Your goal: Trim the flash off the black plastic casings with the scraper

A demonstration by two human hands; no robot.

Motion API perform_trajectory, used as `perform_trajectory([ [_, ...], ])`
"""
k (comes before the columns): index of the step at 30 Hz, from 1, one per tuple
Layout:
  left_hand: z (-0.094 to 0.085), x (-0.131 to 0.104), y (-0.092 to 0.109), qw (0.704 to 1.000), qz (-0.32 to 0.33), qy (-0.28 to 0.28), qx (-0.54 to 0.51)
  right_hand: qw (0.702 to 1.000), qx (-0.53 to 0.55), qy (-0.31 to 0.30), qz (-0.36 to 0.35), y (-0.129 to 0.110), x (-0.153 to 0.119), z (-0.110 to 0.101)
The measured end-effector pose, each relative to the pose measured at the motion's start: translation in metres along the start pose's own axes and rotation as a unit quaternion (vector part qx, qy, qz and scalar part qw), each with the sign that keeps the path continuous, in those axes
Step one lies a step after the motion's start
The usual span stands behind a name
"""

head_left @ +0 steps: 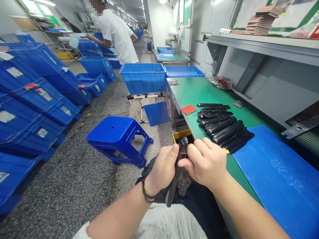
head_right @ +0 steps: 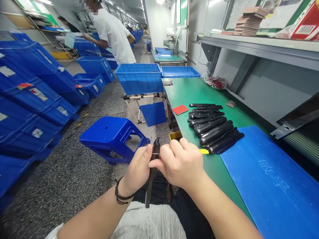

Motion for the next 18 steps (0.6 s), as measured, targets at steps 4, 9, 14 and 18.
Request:
perform_trajectory([
  [4, -0.004, 0.008, 0.008, 0.999, -0.026, 0.027, -0.014, 0.998, 0.031, -0.055, -0.01, -0.006, -0.003, 0.008],
  [9, -0.009, 0.02, 0.007, 0.995, -0.042, 0.071, -0.049, 0.996, 0.048, -0.078, -0.011, -0.012, -0.005, 0.014],
  [14, -0.005, 0.026, 0.003, 0.991, -0.054, 0.086, -0.089, 0.996, 0.047, -0.081, -0.005, -0.012, -0.005, 0.016],
  [18, -0.003, 0.026, 0.003, 0.985, -0.062, 0.097, -0.127, 0.996, 0.042, -0.078, -0.005, -0.011, -0.005, 0.016],
])
Point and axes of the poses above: each hand's wrist, its own x-axis towards the middle knuckle, its own z-axis out of the palm, y = z × x, the point moved 4 cm from there along x, towards the middle knuckle, and after that the axes turned 2 degrees about y, right-handed, at the moved point
